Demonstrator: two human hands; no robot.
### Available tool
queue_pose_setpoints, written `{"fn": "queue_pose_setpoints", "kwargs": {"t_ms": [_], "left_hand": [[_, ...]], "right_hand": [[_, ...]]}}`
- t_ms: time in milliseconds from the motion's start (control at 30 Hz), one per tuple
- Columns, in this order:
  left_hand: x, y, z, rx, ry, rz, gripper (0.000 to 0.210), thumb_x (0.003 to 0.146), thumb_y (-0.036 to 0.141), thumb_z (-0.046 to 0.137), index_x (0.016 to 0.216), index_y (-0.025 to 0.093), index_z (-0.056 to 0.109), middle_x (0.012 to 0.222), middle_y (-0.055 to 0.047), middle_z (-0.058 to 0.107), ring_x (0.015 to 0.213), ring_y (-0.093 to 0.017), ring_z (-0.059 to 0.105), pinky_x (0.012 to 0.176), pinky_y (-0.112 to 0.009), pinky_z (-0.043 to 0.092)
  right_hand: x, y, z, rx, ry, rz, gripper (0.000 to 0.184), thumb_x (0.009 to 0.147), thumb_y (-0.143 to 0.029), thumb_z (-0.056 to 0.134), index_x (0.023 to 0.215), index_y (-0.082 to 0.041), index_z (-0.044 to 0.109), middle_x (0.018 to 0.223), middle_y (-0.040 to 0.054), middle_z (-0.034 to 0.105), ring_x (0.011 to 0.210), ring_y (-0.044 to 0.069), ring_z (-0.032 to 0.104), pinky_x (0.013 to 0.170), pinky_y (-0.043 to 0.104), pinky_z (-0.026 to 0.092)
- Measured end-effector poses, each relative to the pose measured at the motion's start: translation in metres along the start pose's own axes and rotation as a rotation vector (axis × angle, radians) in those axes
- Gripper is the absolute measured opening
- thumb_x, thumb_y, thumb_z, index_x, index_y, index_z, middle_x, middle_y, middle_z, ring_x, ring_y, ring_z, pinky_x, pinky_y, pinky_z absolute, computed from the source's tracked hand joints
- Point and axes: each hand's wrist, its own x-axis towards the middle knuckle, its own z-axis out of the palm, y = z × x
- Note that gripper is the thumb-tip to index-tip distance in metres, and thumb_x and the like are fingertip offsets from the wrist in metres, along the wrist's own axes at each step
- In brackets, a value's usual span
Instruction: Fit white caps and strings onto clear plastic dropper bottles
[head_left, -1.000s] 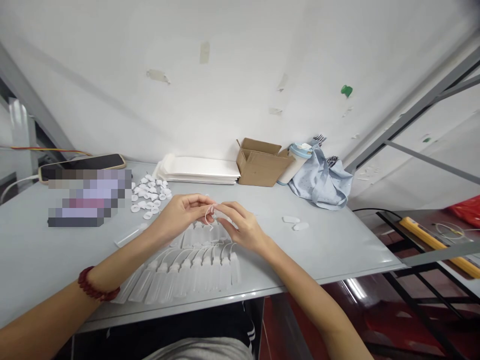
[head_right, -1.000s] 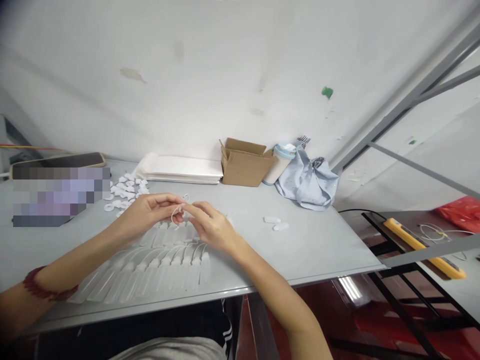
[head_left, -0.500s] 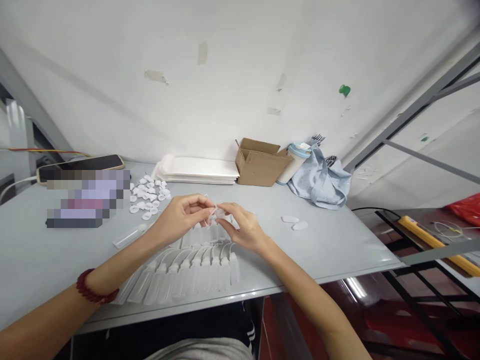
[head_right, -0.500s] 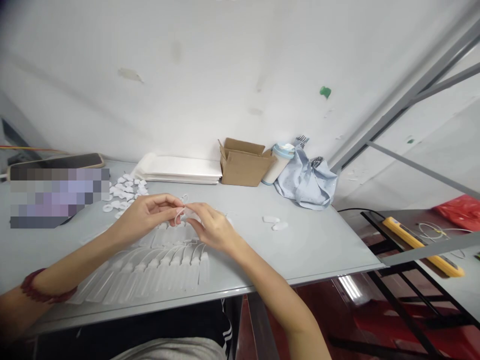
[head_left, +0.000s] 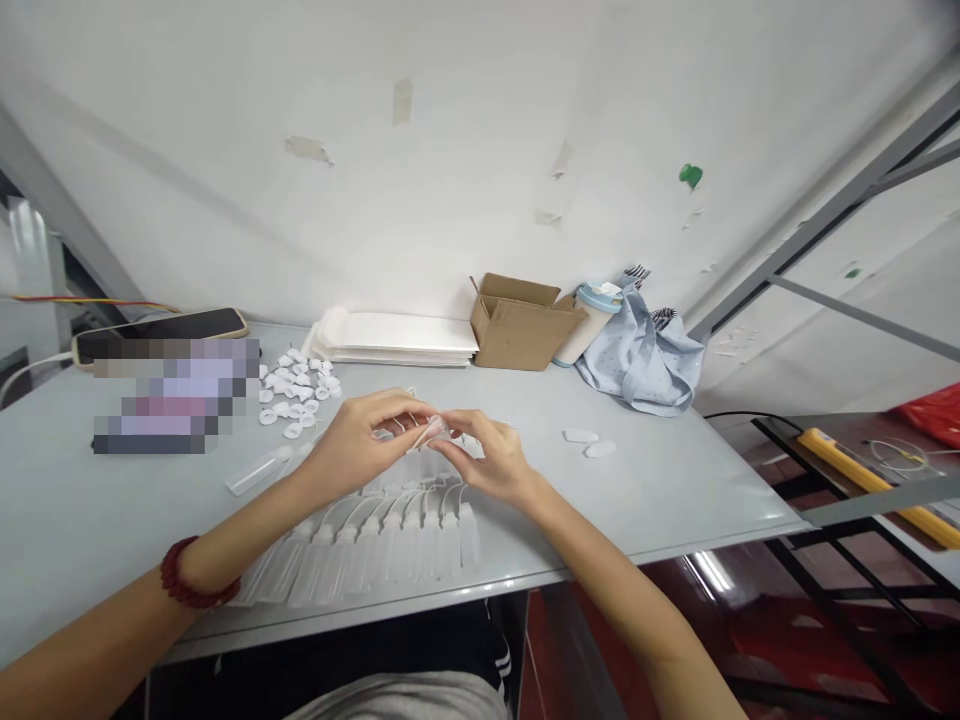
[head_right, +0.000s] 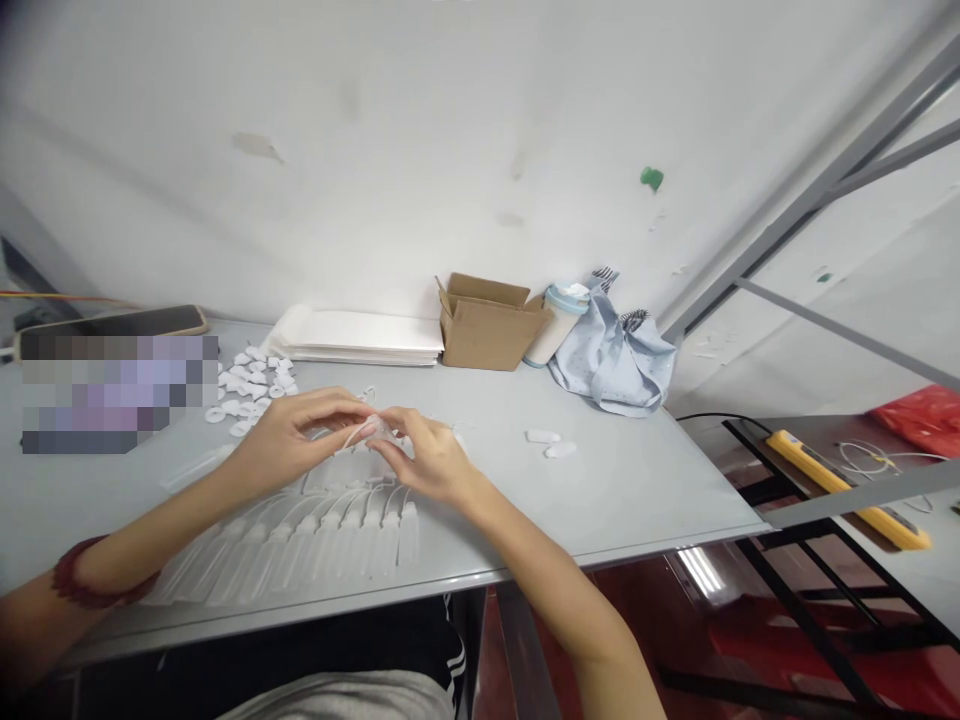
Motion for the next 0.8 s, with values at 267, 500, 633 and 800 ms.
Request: {"fn": "queue_pose_setpoints", "kwargs": {"t_ms": [267,500,633,800], "left_hand": [[-0.001,-0.006,-0.002,0.171,0.013,0.258,0.019,0.088,0.028,0.057,0.085,0.017,0.072,0.077,-0.003,0.07,0.064,-0.012,0.06,0.059,-0.023,0.048],[0.0,-0.014,-0.003,0.355,0.041,0.441,0.018,0.091,0.022,0.054,0.081,0.015,0.068,0.067,-0.001,0.064,0.056,-0.01,0.054,0.053,-0.021,0.042],[0.0,-0.008,-0.012,0.421,0.077,0.532,0.012,0.09,0.023,0.059,0.087,0.014,0.066,0.074,-0.002,0.066,0.062,-0.011,0.06,0.056,-0.022,0.047],[0.0,0.001,-0.017,0.462,0.167,0.708,0.022,0.085,0.022,0.067,0.104,0.013,0.062,0.098,-0.009,0.067,0.09,-0.018,0.064,0.08,-0.03,0.054]], "right_hand": [[0.0,-0.003,0.0,0.092,0.017,0.066,0.022,0.089,-0.027,0.062,0.108,-0.02,0.054,0.09,0.0048,0.071,0.075,0.014,0.069,0.067,0.026,0.058],[0.005,-0.007,0.0,0.496,-0.029,0.477,0.027,0.075,-0.033,0.076,0.094,-0.02,0.061,0.085,0.0036,0.072,0.077,0.017,0.07,0.075,0.031,0.058],[0.015,-0.01,-0.006,0.949,-0.077,0.777,0.032,0.068,-0.032,0.081,0.092,-0.019,0.063,0.084,0.0023,0.073,0.079,0.018,0.072,0.08,0.035,0.056],[0.024,-0.01,-0.016,1.234,-0.098,0.912,0.028,0.069,-0.03,0.081,0.09,-0.017,0.066,0.083,0.0036,0.074,0.075,0.018,0.072,0.078,0.032,0.054]]}}
